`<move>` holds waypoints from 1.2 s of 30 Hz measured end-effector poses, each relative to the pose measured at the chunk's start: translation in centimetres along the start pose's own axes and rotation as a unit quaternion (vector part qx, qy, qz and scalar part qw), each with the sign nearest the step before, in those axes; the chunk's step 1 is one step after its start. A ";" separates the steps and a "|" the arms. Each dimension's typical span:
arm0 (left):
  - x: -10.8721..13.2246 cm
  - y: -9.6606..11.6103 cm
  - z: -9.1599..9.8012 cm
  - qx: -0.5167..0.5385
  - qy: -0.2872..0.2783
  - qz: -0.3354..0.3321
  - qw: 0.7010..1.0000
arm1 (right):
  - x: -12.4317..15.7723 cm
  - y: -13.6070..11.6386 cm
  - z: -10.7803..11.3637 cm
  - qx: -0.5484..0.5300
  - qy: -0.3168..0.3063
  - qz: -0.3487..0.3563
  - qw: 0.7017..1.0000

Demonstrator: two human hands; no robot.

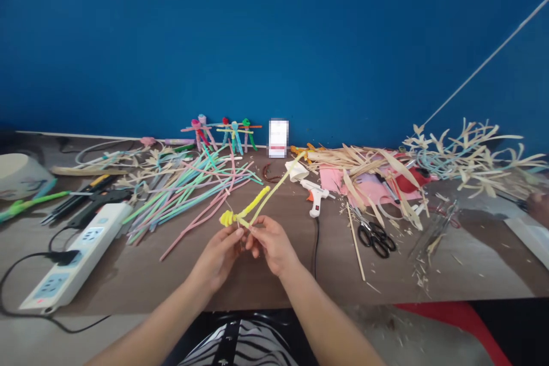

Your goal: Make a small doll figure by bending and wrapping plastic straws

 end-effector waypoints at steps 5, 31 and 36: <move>-1.2 0.4 -0.4 0.033 0.006 -0.033 0.999 | -0.1 0.9 0.3 0.044 0.028 0.016 0.998; -1.6 0.6 0.4 0.080 0.015 0.015 0.997 | 0.6 0.0 0.6 0.521 0.035 0.126 0.844; -1.6 0.8 0.9 0.081 0.054 0.028 0.995 | 0.7 -0.8 -0.1 0.615 0.022 0.143 0.775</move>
Point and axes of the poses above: each hand's wrist, its own x-axis away from the middle knuckle, its own z-axis out of the back of the hand, y = z × x, the point moved 2 cm from there along -x, towards the middle knuckle, and after that the axes turned 10 degrees about -y, right-handed, at the moved point
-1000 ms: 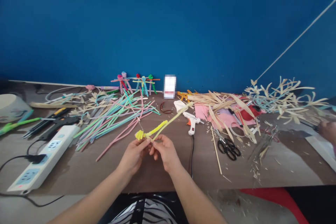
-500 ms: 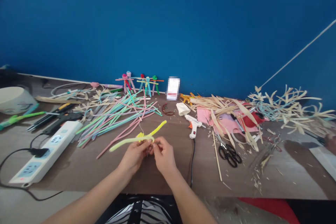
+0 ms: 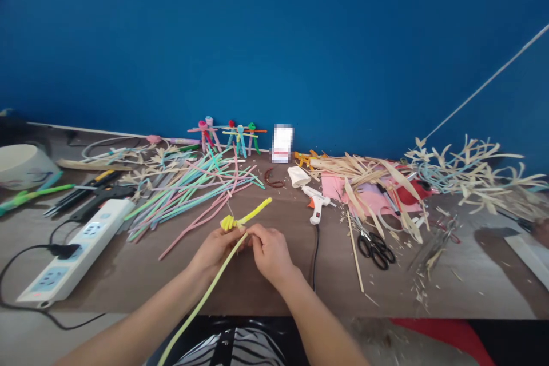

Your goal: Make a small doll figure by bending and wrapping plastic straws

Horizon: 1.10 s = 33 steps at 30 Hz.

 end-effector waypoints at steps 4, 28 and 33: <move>-0.1 0.4 0.1 -0.009 0.023 -0.006 1.000 | -0.2 -0.7 0.4 0.026 0.037 0.017 0.999; -0.3 2.1 -0.2 -0.050 0.030 -0.058 0.997 | -0.2 -1.7 1.7 0.005 0.156 0.024 0.987; 0.0 2.5 -1.2 -0.019 0.031 -0.091 0.995 | 0.0 -0.9 1.0 -0.165 0.232 -0.088 0.954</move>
Point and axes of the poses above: each hand's wrist, its own x-axis away from the middle knuckle, its own z-axis out of the back of the hand, y = z × x, the point moved 2 cm from there along -x, towards the middle knuckle, and after that the axes turned 10 degrees about -y, right-handed, at the moved point
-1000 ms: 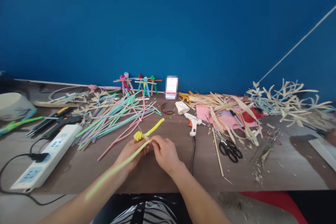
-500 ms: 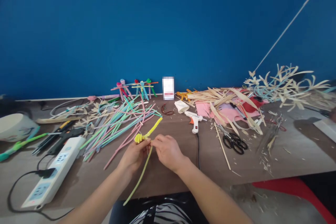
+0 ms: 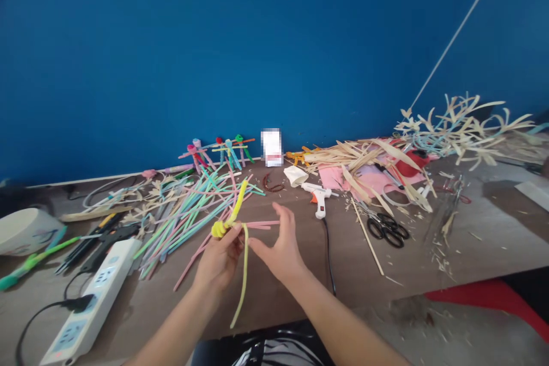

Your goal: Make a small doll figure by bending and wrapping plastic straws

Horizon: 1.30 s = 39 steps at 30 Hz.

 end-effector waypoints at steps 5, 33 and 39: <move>0.2 0.5 -0.9 0.000 -0.025 -0.033 0.999 | 0.9 0.5 -1.5 -0.226 -0.137 -0.139 0.954; 0.0 -0.2 1.9 -0.287 -0.024 -0.022 0.957 | -0.6 -2.9 0.9 0.244 -0.191 0.052 0.949; 0.1 -0.2 1.6 -0.202 0.007 -0.028 0.979 | 1.8 -2.6 -0.5 0.212 -0.217 0.106 0.947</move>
Point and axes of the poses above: each hand's wrist, its own x-axis away from the middle knuckle, its own z-axis out of the back of the hand, y = z × x, the point moved 2 cm from there along -x, towards the middle knuckle, and after that the axes turned 10 degrees about -y, right-handed, at the moved point
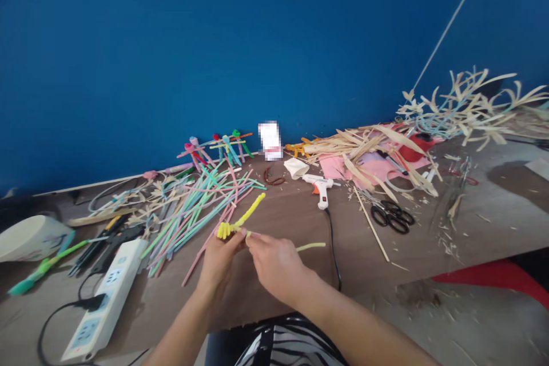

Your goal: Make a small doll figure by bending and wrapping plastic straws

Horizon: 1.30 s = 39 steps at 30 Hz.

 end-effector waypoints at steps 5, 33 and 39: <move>-0.2 -0.4 0.4 0.116 -0.018 0.065 0.991 | 0.6 0.8 -1.2 -0.039 0.008 0.017 0.999; -0.4 0.3 0.9 -0.066 -0.052 -0.008 0.996 | -0.6 0.9 1.2 -0.090 -0.009 -0.077 0.993; -0.5 0.4 0.5 0.006 0.013 -0.022 1.000 | 0.5 -0.1 -0.6 0.005 -0.043 -0.021 0.999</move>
Point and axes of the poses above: each hand's wrist, its own x-axis away from the middle knuckle, its own z-axis out of the back of the hand, y = z × x, the point moved 2 cm from there along -x, towards the middle knuckle, and after that the axes turned 10 degrees about -y, right-handed, at the moved point
